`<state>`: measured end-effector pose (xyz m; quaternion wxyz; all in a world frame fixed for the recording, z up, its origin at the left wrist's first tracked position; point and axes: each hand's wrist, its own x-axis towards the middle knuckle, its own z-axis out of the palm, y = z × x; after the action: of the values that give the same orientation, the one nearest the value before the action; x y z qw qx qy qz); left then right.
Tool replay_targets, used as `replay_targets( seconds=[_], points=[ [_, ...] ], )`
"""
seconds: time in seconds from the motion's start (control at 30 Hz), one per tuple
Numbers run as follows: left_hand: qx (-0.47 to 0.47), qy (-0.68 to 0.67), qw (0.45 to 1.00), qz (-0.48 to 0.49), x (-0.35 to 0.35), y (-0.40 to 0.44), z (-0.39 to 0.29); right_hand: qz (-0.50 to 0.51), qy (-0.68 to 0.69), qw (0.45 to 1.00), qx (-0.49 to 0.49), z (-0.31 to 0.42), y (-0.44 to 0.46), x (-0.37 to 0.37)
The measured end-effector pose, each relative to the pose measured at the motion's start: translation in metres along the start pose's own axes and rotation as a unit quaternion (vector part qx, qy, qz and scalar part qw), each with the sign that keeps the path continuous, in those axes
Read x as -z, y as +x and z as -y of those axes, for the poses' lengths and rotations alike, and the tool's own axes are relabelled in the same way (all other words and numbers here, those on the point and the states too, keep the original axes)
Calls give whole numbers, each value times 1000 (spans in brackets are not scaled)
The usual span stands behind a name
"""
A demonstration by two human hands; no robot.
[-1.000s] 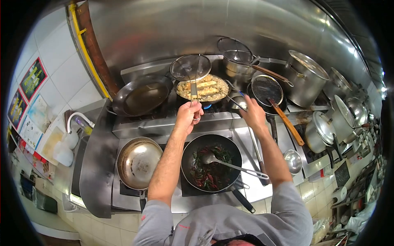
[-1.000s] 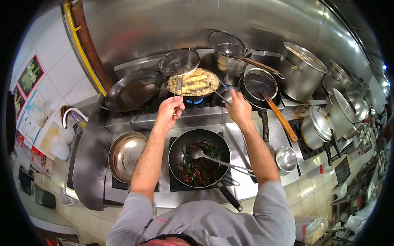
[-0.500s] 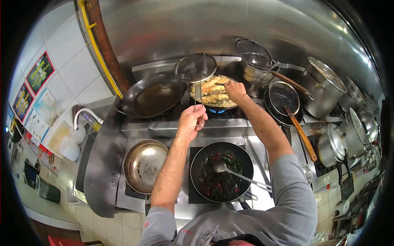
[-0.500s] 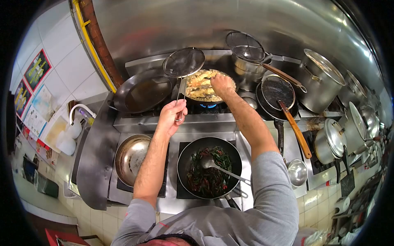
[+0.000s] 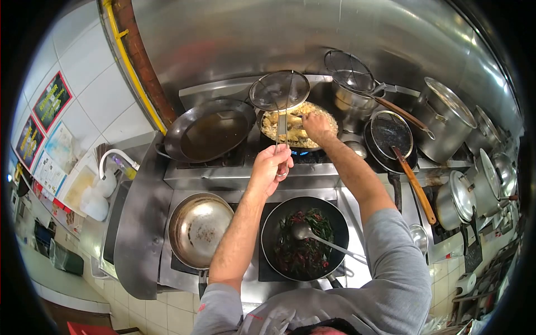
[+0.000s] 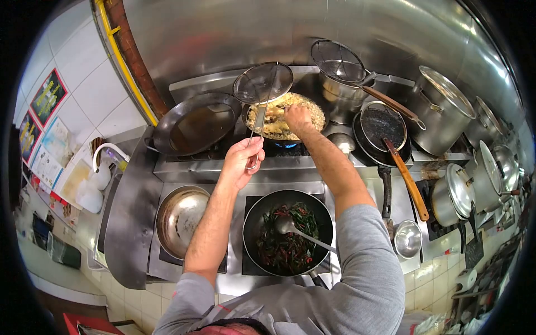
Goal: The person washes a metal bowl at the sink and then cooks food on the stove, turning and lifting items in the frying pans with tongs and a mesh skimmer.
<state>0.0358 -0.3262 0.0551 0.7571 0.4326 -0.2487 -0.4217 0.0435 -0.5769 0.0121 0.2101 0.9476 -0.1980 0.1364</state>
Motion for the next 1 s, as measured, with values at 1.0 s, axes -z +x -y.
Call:
replay_targets(
  seconds=[1.0],
  points=[
    [-9, -2, 999, -32, 8, -3, -3, 63, 14, 995, 81, -33, 15, 50]
  ],
)
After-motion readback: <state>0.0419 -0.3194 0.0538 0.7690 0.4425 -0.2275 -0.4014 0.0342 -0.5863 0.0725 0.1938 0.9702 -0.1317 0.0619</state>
